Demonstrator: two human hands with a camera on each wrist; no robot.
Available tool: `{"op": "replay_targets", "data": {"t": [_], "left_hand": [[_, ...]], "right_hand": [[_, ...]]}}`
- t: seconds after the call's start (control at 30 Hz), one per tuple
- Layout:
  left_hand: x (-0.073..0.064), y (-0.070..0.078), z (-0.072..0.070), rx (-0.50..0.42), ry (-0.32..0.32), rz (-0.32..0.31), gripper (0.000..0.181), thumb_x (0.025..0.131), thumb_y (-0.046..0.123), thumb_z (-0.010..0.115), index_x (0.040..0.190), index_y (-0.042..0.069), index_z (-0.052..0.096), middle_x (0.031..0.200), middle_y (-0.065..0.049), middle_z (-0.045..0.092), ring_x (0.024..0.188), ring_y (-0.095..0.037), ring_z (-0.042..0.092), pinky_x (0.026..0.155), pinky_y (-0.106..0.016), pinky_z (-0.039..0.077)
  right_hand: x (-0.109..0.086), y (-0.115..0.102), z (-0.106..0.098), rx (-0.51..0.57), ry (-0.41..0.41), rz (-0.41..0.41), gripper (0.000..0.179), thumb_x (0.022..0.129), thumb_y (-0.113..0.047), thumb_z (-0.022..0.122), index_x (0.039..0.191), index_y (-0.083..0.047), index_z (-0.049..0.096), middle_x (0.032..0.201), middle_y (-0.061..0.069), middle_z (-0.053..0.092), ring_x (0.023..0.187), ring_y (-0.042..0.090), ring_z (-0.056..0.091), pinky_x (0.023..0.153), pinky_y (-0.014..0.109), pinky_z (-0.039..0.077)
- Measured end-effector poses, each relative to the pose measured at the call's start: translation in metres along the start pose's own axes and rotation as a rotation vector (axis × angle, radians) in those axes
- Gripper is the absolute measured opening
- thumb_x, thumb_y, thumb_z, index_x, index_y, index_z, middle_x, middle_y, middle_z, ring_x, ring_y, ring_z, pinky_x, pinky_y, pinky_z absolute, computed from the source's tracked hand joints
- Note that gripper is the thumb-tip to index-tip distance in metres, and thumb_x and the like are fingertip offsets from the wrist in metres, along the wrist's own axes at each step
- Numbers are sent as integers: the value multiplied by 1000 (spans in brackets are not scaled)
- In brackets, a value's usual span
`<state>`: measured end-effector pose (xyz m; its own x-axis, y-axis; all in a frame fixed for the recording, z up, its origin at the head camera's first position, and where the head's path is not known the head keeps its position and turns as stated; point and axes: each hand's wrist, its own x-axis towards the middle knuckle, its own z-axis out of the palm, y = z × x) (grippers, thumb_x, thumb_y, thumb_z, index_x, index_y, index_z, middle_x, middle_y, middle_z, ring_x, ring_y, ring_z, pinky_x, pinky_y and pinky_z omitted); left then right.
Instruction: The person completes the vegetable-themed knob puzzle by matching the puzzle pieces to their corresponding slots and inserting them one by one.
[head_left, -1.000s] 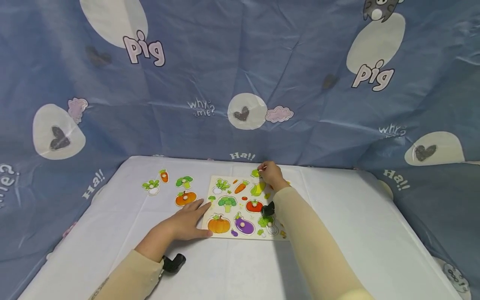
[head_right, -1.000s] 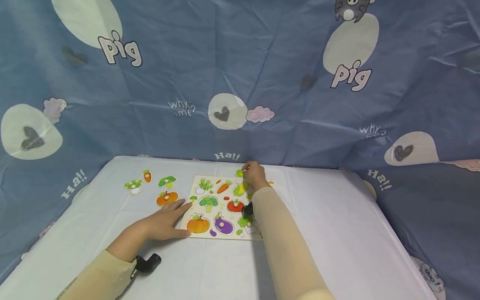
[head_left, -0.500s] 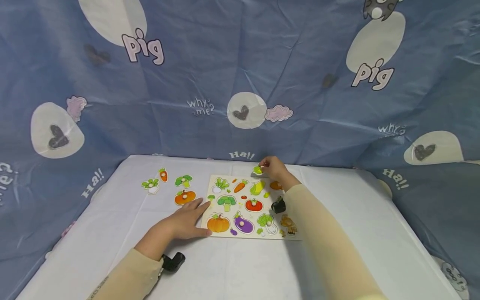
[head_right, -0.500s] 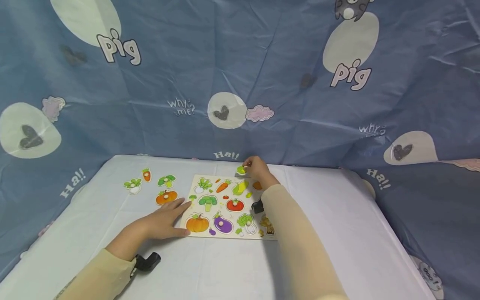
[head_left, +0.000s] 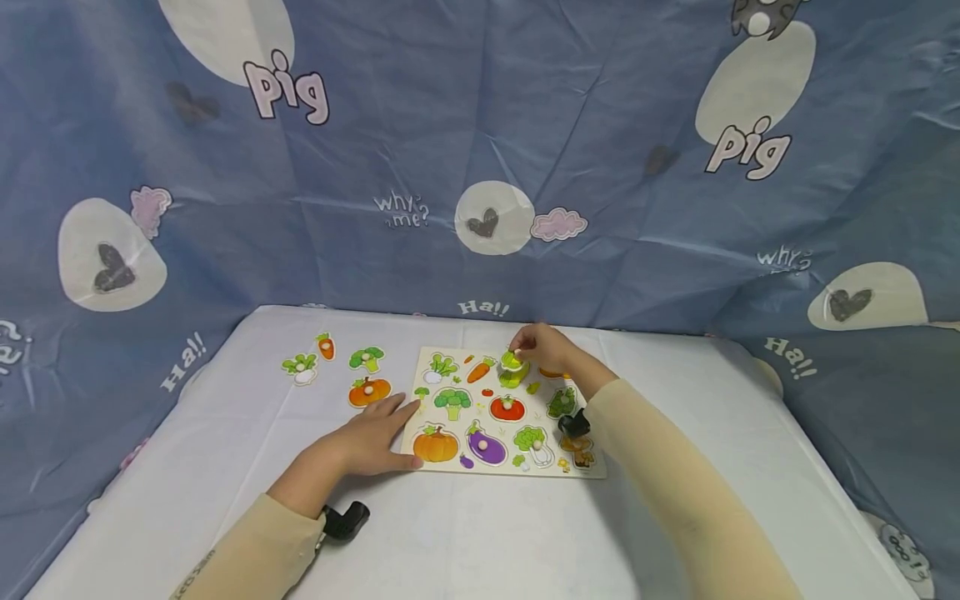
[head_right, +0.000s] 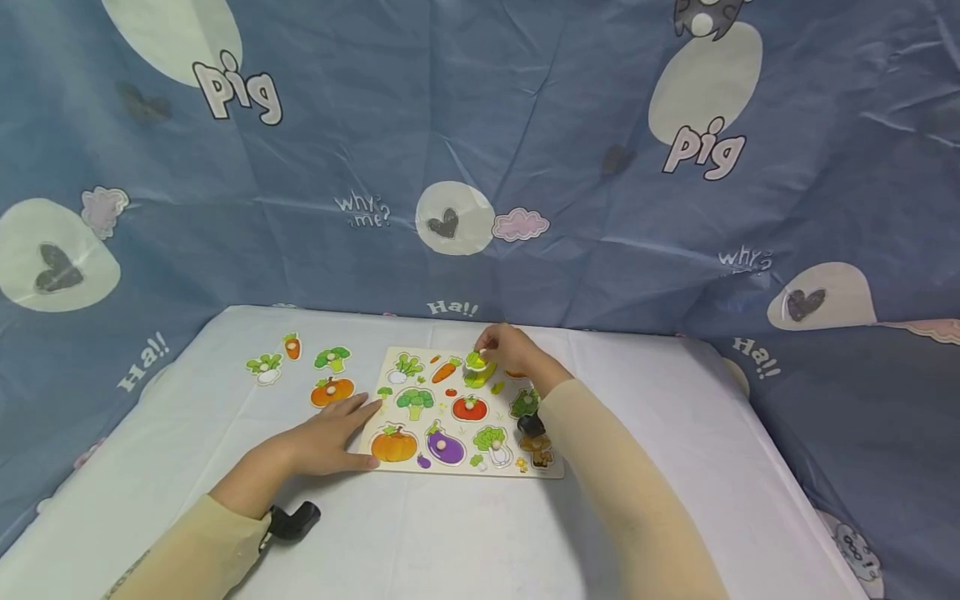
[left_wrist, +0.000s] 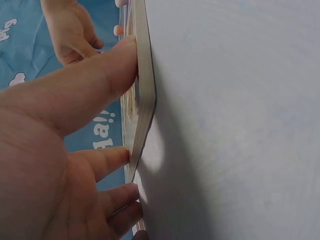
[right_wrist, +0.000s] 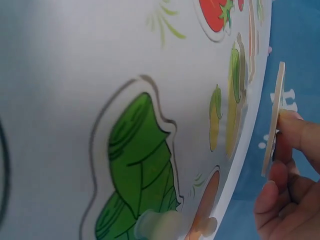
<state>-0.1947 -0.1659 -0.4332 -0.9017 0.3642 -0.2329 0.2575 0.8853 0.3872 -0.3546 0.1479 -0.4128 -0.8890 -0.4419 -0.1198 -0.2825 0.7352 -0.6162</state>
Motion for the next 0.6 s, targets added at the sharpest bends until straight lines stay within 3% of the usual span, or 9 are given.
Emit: {"op": "replay_targets", "data": {"t": [0.4,0.6], "left_hand": [[1,0,0,-7,-3,1,95,82,54,75,156,10,36,162,-22,24,147,-44,22,115,-64,24],[-1,1,0,-10,-3,-4,95,82,54,76,156,10,36,161,-22,25,147,-44,22,114,-64,24]], "right_hand": [[-7,2,5,38,-104,-18,4,95,-5,68,97,-4,71,86,3,63,80,15,51,73,27,44],[-8,4,9,27,-113,5,4,94,-5,69,97,-4,71,85,3,62,79,15,51,72,28,44]]}}
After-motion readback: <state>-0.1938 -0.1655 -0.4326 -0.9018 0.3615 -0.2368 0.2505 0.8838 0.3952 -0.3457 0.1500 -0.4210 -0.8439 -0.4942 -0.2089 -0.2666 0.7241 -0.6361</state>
